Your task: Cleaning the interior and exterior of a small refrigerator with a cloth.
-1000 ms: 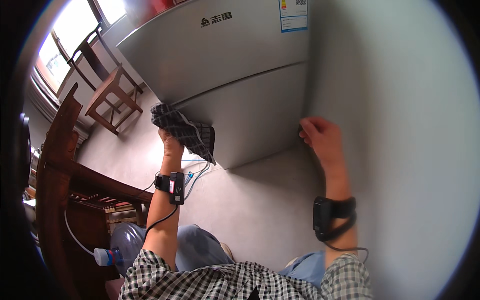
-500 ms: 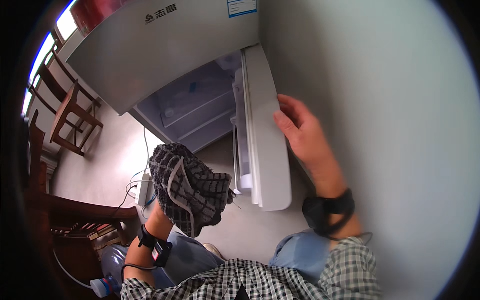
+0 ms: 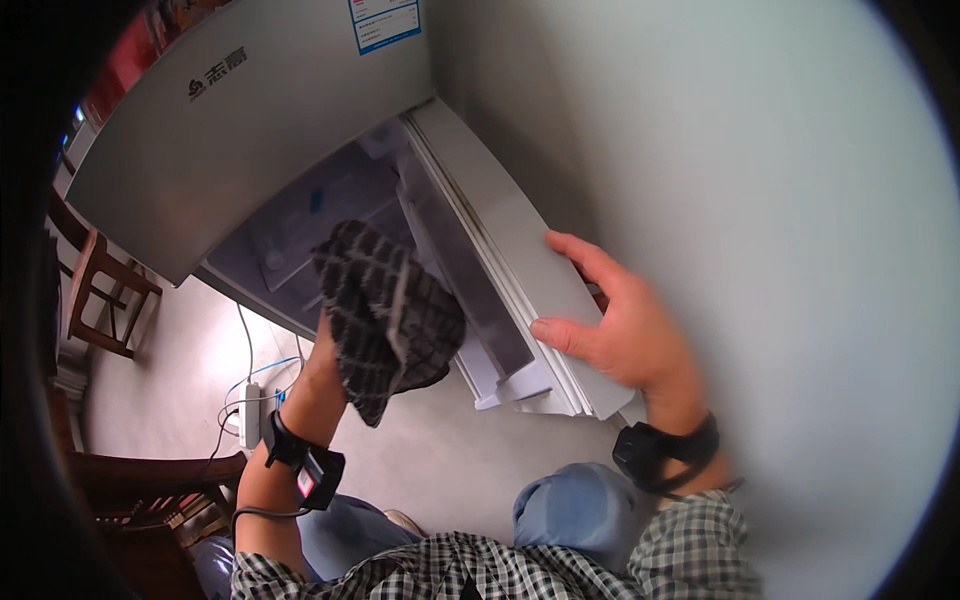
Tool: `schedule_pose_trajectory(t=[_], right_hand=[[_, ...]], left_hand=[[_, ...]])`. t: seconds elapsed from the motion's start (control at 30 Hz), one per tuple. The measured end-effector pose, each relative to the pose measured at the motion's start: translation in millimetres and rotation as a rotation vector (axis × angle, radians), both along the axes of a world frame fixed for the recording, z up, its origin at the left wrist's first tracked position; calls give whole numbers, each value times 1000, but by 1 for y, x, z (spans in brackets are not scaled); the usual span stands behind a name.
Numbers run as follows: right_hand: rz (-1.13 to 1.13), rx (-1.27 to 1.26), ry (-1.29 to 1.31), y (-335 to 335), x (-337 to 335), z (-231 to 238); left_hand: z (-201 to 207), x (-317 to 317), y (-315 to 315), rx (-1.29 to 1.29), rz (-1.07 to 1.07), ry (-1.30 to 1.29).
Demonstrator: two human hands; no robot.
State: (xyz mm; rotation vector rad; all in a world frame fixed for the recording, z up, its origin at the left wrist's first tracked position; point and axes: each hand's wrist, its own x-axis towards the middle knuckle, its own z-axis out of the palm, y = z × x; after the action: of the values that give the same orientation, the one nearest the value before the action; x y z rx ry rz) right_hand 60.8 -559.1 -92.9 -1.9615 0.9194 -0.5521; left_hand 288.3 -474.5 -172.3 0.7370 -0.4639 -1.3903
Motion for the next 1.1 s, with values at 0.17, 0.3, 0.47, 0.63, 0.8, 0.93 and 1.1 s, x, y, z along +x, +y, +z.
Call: schedule_pose_trajectory(t=[0.17,0.3,0.47,0.63,0.8,0.93,1.1], right_hand=[[32,35,-86,4,4,1],[20,58,-105,-3,-5,-2],[39,-30,-90,1,-4,-5],[75,-65,-59,6,3,3],[72,-148,-63,10,6,-2],[20,-78,-39,7,4,-2],[16,-64,-54,7,11,-2]], left_hand=[[-2,-38,-72,-111,291,-680],[15,-49,-69,-157,225,-126],[6,-36,-85,-132,357,-199],[8,37,-133,28,517,-370],[23,44,-145,87,520,-375],[32,10,-102,58,229,-336],[31,-15,-78,62,288,-385]])
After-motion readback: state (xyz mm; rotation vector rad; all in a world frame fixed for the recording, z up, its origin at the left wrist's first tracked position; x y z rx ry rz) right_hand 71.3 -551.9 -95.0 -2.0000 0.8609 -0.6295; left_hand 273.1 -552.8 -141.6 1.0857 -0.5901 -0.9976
